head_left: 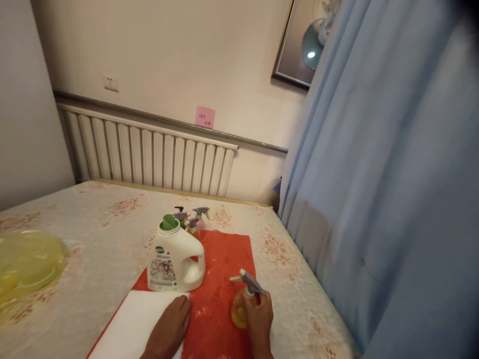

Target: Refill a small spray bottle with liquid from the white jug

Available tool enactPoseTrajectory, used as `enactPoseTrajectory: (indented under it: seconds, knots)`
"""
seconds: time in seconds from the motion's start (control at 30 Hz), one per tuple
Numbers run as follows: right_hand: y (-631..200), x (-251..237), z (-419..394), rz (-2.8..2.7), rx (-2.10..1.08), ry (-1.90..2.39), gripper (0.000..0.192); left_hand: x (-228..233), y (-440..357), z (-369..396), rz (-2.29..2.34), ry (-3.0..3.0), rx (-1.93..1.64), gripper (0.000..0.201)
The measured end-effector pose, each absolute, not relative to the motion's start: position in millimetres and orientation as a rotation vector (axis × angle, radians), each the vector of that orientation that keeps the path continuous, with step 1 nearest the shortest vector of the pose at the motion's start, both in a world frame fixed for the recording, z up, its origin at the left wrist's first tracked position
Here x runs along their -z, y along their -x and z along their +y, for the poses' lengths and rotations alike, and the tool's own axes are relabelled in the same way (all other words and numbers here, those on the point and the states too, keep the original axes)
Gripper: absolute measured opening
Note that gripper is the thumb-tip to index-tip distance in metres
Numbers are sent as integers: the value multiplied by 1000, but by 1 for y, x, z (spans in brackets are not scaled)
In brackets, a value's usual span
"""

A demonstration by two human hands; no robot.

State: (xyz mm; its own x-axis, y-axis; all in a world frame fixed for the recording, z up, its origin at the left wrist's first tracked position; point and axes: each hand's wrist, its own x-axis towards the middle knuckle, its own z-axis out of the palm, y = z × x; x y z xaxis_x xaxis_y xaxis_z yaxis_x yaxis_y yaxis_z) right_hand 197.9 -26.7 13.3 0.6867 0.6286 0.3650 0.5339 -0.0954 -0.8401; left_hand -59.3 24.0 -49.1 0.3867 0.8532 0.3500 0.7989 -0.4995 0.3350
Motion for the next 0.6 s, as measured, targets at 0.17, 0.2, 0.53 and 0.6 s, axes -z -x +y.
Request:
enactPoseTrajectory:
  seconds: [0.17, 0.2, 0.53, 0.6]
  knots:
    - [-195, -12, -30, -892, -147, 1746, 26, 48, 59, 23, 1506, -2535, -735, 26]
    - [-194, -12, -30, -893, -157, 1742, 26, 47, 59, 23, 1506, -2536, -735, 27]
    - [-194, -16, -32, -892, -166, 1743, 24, 49, 59, 25, 1522, -2554, -753, 24]
    - [-195, -16, -30, -899, -168, 1736, 22, 51, 60, 25, 1519, -2562, -752, 25]
